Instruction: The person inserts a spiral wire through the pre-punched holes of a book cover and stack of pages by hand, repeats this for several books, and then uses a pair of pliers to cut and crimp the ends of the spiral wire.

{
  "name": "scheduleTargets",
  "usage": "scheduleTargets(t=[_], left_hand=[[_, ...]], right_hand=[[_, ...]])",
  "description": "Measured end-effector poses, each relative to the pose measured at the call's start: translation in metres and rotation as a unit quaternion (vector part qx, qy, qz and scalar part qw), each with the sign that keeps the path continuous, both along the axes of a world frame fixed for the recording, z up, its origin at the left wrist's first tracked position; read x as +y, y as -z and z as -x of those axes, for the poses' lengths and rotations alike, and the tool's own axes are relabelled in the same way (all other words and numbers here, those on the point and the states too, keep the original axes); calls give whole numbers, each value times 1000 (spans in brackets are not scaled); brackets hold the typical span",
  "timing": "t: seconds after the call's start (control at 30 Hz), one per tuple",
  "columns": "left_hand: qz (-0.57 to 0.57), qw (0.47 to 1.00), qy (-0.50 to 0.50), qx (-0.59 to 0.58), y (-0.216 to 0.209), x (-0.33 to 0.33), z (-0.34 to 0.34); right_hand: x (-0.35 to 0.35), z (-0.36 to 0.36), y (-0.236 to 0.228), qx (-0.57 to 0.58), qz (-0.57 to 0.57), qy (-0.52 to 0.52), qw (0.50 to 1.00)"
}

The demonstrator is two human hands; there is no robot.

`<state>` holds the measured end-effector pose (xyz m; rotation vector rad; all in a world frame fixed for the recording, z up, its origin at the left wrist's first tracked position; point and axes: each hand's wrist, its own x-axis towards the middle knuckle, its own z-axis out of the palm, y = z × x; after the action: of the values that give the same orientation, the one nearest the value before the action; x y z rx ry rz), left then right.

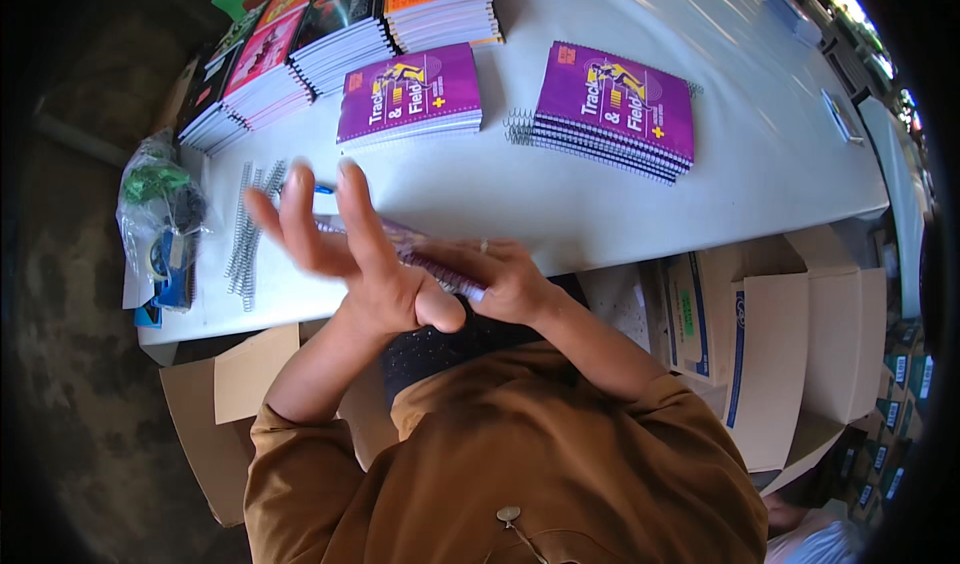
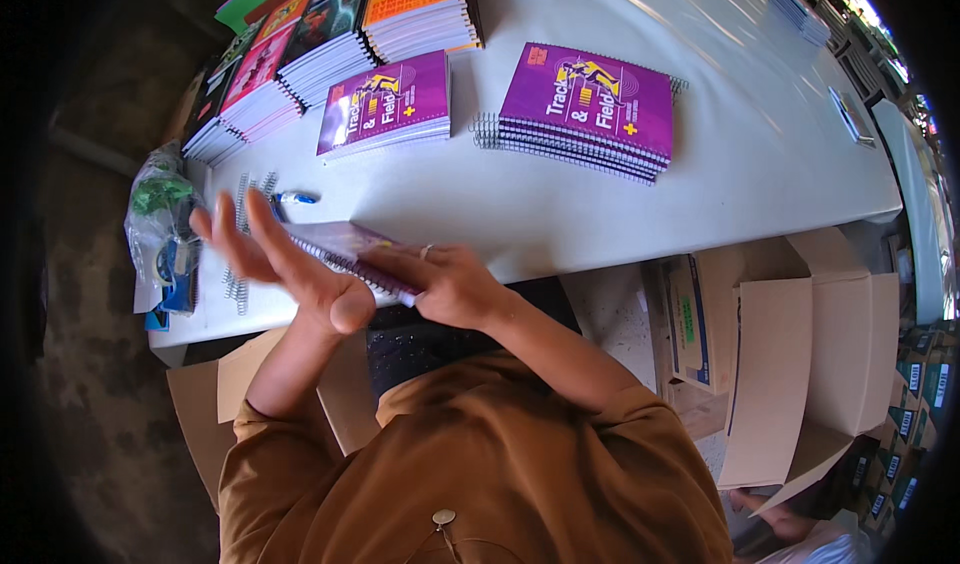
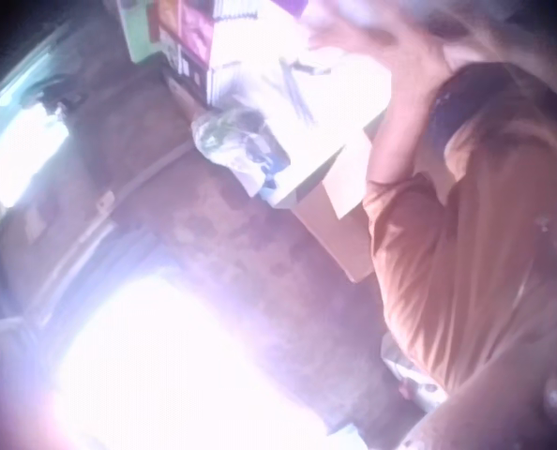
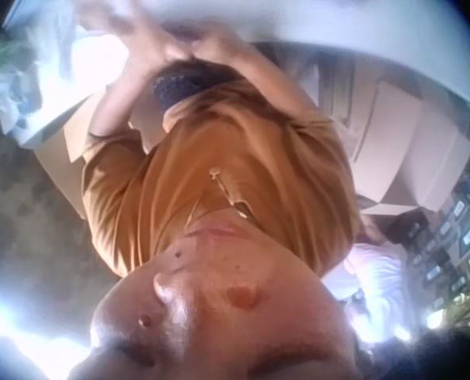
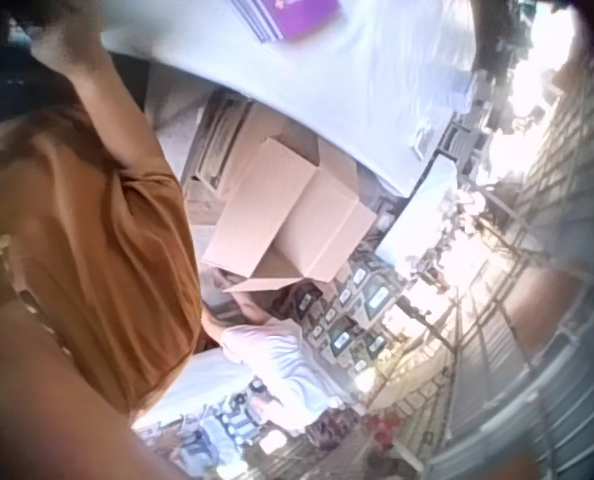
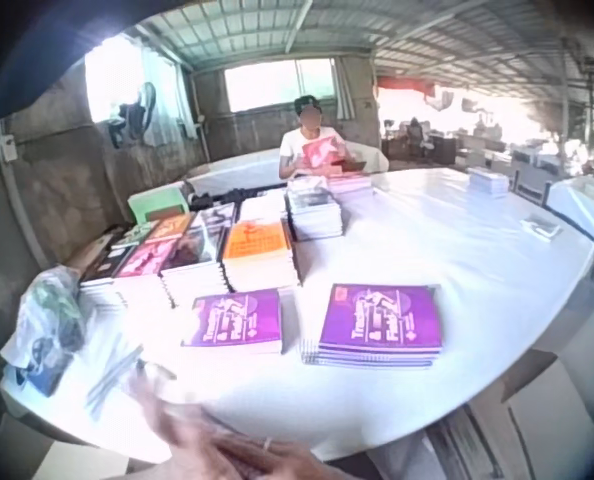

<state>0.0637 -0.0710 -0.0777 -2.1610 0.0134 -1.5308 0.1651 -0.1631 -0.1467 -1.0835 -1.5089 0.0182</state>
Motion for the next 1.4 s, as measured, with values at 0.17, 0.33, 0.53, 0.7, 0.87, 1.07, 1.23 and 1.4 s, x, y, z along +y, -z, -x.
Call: scheduleTargets(t=[0.17,0.33,0.53,0.7,0.87,1.07,1.23,1.4], left_hand=[[217,931,68,285,-18,-7,4],[264,882,149,361,-40,-4,0],[317,849,95,412,-53,-10,-8],[247,904,30,349,-33,-21,-19],[300,866,86,391,-24,-23,-25],[308,864,37,396,-46,-13,-22],[322,893,-17,312,-55,-29,-22],[454,891,-21,-5,-57,-40,-53]], right_hand=[[0,-8,-2,66,47,-24,996],[-1,-14,-9,182,81,-35,979],[-7,-18,-1,234,123,-75,961],[-7,-21,-2,233,125,-79,961],[-5,-27,0,245,90,-18,965],[-8,-26,-13,203,43,-45,977],[-15,-28,-22,208,159,-129,957],[-29,-72,-43,501,-200,-97,837]])
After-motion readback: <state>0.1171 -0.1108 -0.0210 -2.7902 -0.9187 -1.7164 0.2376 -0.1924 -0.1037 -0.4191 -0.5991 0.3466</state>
